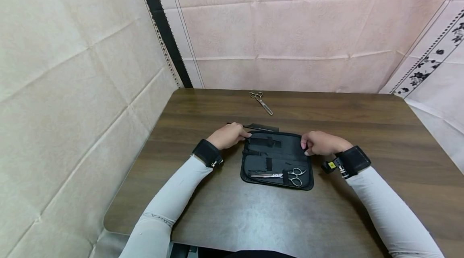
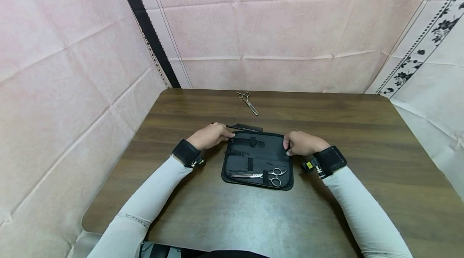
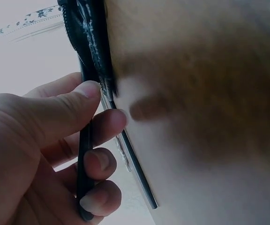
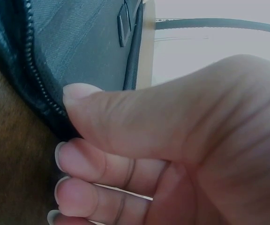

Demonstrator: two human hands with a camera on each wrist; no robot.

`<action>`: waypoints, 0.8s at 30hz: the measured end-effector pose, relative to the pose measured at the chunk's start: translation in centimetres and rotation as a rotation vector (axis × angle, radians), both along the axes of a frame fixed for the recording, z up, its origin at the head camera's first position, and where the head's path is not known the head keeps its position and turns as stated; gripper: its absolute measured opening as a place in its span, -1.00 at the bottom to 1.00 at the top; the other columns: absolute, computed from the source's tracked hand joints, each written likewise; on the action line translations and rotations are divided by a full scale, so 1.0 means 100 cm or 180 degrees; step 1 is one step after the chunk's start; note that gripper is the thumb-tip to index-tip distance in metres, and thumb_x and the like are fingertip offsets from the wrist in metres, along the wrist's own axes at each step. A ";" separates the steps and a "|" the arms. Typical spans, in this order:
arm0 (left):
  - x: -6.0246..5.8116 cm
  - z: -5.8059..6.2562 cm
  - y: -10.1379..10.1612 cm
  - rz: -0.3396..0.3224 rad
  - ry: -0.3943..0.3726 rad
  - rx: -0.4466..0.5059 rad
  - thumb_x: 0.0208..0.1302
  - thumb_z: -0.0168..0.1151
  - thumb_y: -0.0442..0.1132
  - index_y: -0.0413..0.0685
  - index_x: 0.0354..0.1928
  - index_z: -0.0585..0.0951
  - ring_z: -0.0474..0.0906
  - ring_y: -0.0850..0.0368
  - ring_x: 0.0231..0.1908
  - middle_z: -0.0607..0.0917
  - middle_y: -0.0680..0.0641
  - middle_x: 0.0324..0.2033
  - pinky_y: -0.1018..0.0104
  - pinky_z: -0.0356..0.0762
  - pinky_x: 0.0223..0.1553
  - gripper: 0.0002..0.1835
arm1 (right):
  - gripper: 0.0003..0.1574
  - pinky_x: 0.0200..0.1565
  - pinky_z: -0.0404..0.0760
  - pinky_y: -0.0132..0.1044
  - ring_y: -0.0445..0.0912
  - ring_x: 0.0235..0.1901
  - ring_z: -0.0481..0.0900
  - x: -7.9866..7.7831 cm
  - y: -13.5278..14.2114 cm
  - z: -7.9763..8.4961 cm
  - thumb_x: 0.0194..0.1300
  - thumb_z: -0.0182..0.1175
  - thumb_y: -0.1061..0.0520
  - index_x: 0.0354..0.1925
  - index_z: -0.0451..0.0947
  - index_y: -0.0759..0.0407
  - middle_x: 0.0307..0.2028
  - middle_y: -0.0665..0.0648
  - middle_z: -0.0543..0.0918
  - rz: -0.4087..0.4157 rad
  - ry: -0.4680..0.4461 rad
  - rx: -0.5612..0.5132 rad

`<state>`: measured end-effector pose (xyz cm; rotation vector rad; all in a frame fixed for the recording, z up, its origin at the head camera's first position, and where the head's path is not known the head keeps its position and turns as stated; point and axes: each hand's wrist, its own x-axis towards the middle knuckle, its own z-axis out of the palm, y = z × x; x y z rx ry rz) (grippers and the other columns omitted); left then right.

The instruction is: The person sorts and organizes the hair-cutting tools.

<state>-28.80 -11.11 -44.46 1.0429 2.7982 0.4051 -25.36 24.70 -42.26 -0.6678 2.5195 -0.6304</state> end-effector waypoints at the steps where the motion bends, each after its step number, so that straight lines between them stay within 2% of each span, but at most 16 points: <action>1: 0.000 0.000 0.000 -0.0006 0.0010 0.0001 0.47 0.25 -0.36 0.09 0.21 0.70 0.71 0.19 0.03 0.77 -0.01 0.10 0.41 0.60 -0.15 -0.64 | -0.85 -0.35 0.38 -0.22 -0.10 -0.51 0.40 0.000 0.000 0.000 0.31 0.37 0.31 -0.27 0.56 0.19 -0.57 -0.02 0.35 0.0002 0.0004 0.0002; 9: 0.001 0.000 0.002 0.0006 -0.0014 -0.0038 0.48 0.25 -0.35 0.11 0.23 0.69 0.68 0.24 -0.09 0.77 -0.03 0.07 0.44 0.48 -0.24 -0.63 | -0.86 -0.34 0.39 -0.23 -0.10 -0.51 0.40 0.001 0.000 0.001 0.30 0.37 0.31 -0.27 0.56 0.19 -0.56 -0.03 0.35 0.0012 0.0025 0.0012; 19: 0.001 0.000 0.003 0.0003 -0.0041 -0.0036 0.48 0.25 -0.34 0.11 0.24 0.69 0.70 0.19 0.09 0.74 0.00 0.17 0.43 0.58 -0.14 -0.63 | -0.86 -0.34 0.39 -0.22 -0.09 -0.51 0.40 -0.001 -0.001 -0.001 0.31 0.37 0.31 -0.26 0.56 0.20 -0.56 -0.02 0.36 0.0026 0.0005 0.0021; 24: 0.001 0.001 0.004 -0.0007 -0.0042 -0.0023 0.48 0.24 -0.34 0.11 0.24 0.68 0.70 0.18 0.10 0.74 -0.01 0.17 0.41 0.59 -0.12 -0.63 | -0.86 -0.35 0.39 -0.24 -0.10 -0.51 0.41 -0.002 -0.001 -0.002 0.31 0.37 0.30 -0.26 0.57 0.19 -0.56 -0.02 0.37 0.0005 -0.0004 0.0024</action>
